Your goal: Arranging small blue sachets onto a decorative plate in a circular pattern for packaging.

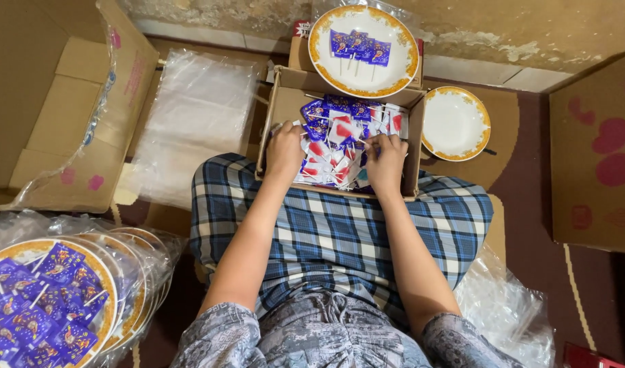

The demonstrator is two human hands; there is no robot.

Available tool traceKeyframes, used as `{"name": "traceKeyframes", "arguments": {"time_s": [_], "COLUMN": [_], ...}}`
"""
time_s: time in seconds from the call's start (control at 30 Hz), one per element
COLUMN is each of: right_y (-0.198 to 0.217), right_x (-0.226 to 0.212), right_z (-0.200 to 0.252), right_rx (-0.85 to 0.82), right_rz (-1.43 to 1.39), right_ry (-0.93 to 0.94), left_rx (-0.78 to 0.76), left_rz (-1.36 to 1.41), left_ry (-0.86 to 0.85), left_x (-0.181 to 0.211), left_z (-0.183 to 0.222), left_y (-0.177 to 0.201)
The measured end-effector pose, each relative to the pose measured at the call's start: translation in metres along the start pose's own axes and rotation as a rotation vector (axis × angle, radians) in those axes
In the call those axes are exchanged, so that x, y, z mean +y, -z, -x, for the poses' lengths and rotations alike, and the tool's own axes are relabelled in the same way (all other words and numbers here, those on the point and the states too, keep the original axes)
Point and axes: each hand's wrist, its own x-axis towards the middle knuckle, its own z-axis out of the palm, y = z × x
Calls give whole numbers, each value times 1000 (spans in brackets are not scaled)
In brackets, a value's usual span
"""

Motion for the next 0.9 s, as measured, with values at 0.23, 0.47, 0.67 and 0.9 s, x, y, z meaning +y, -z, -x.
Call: {"name": "traceKeyframes", "arguments": {"time_s": [0.23, 0.47, 0.67, 0.9], "right_y": [29, 39, 32, 3], "right_x": [-30, -22, 5, 33], "right_z": [-1, -26, -99, -165], "right_rx": [113, 198, 143, 34], "right_rz": [-274, -226, 0, 225], "right_ry": [-78, 1, 43, 34], "left_rx": [471, 639, 642, 579], "left_rz": [115, 191, 36, -80], "left_ry": [-136, -232, -228, -204], "left_x": [20, 32, 41, 50], "left_z": [3, -26, -83, -126], "left_y": [40, 65, 53, 28]}}
